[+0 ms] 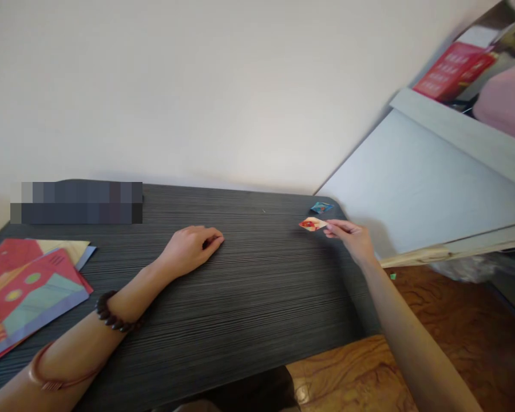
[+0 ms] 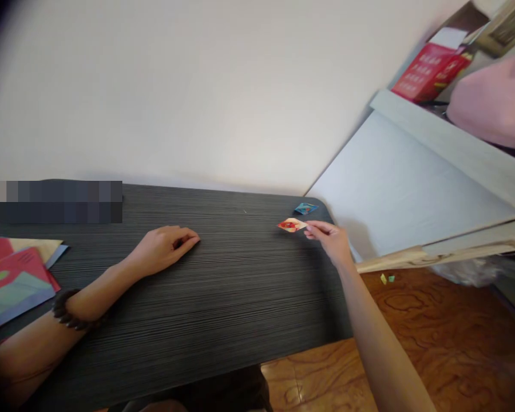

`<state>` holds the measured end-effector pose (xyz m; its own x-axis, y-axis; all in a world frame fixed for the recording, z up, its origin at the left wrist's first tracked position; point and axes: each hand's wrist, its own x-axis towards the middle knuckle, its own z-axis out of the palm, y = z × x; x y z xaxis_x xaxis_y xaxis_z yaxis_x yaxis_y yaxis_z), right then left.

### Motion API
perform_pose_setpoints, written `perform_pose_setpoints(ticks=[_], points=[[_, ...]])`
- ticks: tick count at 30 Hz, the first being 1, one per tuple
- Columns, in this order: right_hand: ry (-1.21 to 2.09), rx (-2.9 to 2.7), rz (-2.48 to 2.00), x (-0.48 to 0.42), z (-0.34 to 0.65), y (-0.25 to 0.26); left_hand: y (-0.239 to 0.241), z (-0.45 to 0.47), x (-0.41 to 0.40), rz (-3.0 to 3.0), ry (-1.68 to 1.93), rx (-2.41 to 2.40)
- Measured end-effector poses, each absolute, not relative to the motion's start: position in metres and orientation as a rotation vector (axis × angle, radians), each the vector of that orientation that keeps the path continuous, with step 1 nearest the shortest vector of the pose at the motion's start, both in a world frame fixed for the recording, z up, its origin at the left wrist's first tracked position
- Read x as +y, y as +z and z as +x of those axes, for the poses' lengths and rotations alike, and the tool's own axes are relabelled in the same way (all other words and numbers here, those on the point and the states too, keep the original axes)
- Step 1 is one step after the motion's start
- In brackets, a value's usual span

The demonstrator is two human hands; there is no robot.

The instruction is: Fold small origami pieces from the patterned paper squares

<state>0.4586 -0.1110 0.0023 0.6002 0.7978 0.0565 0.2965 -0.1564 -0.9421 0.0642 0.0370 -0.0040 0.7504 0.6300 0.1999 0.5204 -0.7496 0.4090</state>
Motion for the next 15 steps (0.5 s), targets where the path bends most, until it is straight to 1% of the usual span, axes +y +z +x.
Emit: perform_pose_setpoints(ticks=[5,15], points=[[0.477,-0.82,-1.741,-0.123,0.5,-0.009,-0.002,0.084,0.029,2.631,0.471,0.912],[0.37,-0.777,-1.752,-0.11,0.505,-0.025,-0.003,0.081,0.027,2.599,0.501,0.833]])
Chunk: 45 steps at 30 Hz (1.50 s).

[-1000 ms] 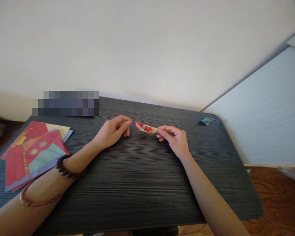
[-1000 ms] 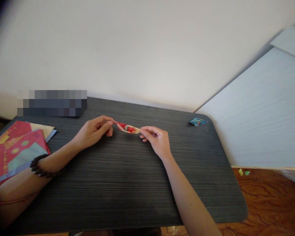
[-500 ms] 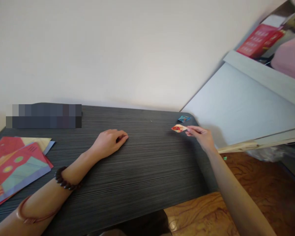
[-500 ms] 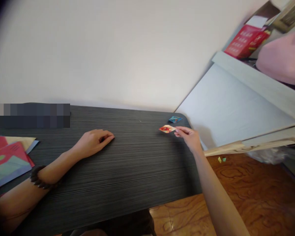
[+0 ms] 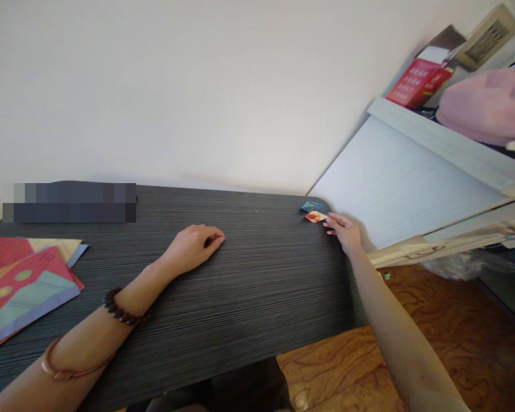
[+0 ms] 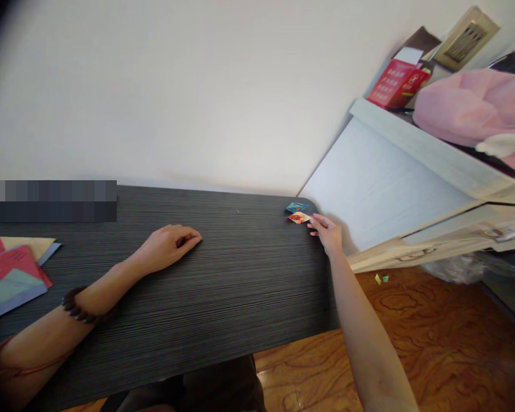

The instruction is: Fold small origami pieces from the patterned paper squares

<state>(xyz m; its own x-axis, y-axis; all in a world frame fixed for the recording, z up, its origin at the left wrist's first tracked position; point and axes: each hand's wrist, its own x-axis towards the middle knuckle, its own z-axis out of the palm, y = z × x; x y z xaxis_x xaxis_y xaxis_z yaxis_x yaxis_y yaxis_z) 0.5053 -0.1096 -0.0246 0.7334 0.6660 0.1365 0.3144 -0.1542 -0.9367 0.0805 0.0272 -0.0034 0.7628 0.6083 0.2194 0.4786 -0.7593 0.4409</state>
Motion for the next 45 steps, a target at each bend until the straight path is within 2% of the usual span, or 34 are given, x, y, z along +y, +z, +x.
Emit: perform_pose_setpoints(ticks=[6,11,15,18,24,33,36,42,45], points=[[0.194,-0.787,-1.787,-0.122,0.483,-0.027,-0.005,0.081,0.026,2.608,0.509,0.805],[0.217,-0.866,-1.812,-0.131,0.428,-0.028,-0.005,0.08,0.022,2.648,0.533,0.755],[0.369,-1.226,-1.742,-0.111,0.363,-0.024,-0.005,0.082,0.017,2.671,0.575,0.762],[0.293,-1.524,-1.72,-0.08,0.318,-0.02,-0.004,0.083,0.013,2.685,0.603,0.922],[0.093,-1.802,-1.717,-0.038,0.263,-0.016,0.0,0.075,0.002,2.773,0.471,1.008],[-0.064,-1.896,-1.831,-0.048,0.255,-0.014,0.003,0.05,-0.023,2.912,0.213,1.117],[-0.079,-1.912,-1.846,-0.047,0.256,-0.018,0.008,0.024,-0.031,2.946,0.173,1.26],[-0.093,-1.969,-1.816,-0.041,0.246,-0.021,0.016,-0.059,-0.042,2.746,0.125,2.123],[-0.098,-2.0,-1.806,-0.04,0.24,-0.019,0.022,-0.086,-0.043,2.638,-0.166,2.067]])
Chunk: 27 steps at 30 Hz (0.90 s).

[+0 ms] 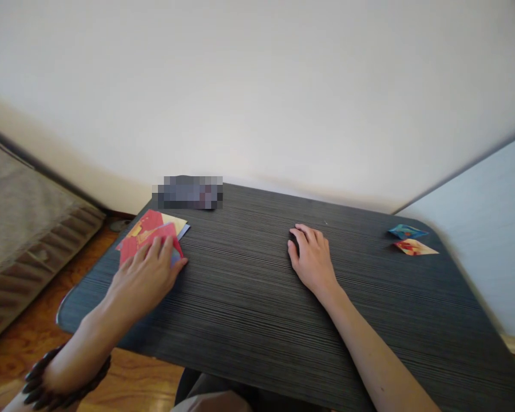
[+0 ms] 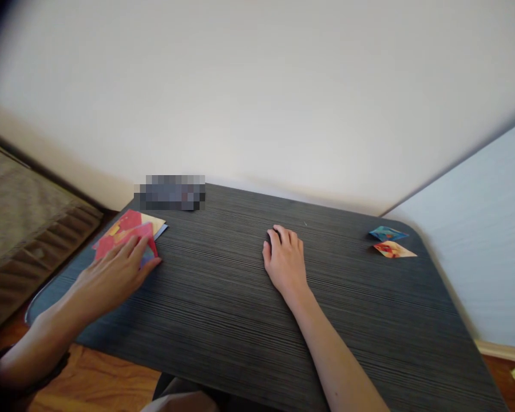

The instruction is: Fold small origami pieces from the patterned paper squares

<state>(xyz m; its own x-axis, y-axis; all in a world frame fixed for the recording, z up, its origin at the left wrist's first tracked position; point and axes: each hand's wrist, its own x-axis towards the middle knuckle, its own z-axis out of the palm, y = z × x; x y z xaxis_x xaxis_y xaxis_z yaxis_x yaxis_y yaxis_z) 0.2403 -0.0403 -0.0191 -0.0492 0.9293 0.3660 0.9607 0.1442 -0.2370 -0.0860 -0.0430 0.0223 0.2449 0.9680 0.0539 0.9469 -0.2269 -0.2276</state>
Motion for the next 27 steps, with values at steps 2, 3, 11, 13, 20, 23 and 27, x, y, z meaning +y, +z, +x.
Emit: perform_pose_setpoints(ticks=[2,3,11,13,20,23,27], points=[[-0.098,-2.008,-1.808,-0.04,0.239,-0.019,0.028,-0.091,-0.043,-2.322,0.235,-1.842],[-0.098,-2.008,-1.811,-0.041,0.239,-0.019,0.031,-0.091,-0.043,-2.303,0.256,-1.876],[-0.115,-2.015,-1.787,-0.04,0.242,-0.022,0.053,-0.084,-0.046,-2.214,0.298,-2.064],[-0.118,-2.01,-1.785,-0.04,0.242,-0.023,0.057,-0.087,-0.046,-2.169,0.215,-2.06],[-0.106,-1.999,-1.764,-0.04,0.244,-0.025,0.058,-0.109,-0.044,-2.126,0.001,-1.965],[-0.091,-1.988,-1.773,-0.039,0.243,-0.024,0.057,-0.103,-0.046,-2.256,-0.315,-1.746],[-0.04,-1.968,-1.777,-0.041,0.242,-0.02,0.052,-0.054,-0.045,-2.686,-0.508,-1.305]])
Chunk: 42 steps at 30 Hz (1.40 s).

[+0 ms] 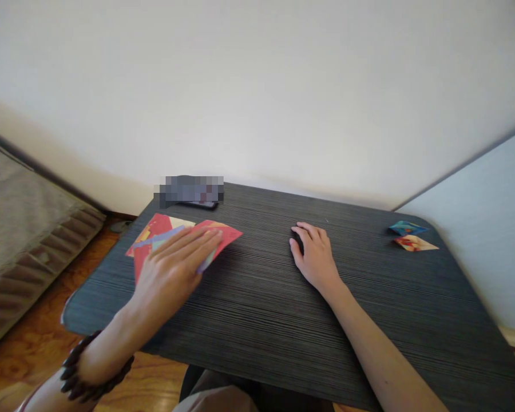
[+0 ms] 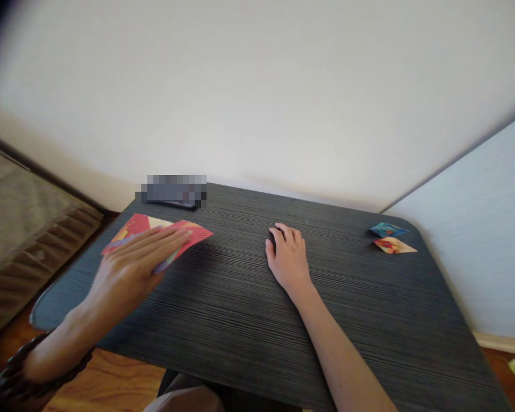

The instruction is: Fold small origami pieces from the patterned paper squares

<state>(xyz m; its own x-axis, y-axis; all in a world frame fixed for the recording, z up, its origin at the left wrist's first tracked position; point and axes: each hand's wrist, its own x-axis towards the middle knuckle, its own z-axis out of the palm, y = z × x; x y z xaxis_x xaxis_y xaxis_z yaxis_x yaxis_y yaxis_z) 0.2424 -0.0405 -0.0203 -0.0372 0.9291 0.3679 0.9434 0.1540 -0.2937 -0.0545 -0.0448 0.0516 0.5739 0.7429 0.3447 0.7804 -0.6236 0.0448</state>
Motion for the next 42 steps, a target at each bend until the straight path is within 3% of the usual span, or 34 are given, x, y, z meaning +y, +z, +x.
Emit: perform_pose_setpoints(ticks=[5,11,20,31,37,42], points=[[-0.032,-1.864,-1.842,-0.043,0.257,-0.017,0.023,0.027,-0.043,-2.925,-0.201,-1.162],[-0.052,-1.791,-1.91,-0.041,0.28,-0.019,0.0,0.071,-0.032,-3.029,-0.208,-1.066],[-0.041,-1.879,-1.873,-0.04,0.285,-0.018,0.005,0.074,0.019,-2.867,-0.527,-1.251],[0.119,-2.062,-1.762,-0.044,0.272,-0.004,-0.011,0.062,0.031,-2.815,-0.372,-1.315],[0.353,-1.93,-1.6,-0.041,0.279,-0.005,-0.008,0.062,0.028,-3.004,-0.567,-1.326],[0.685,-1.707,-1.507,-0.042,0.285,-0.003,0.002,0.062,0.023,-3.34,-0.983,-1.758]])
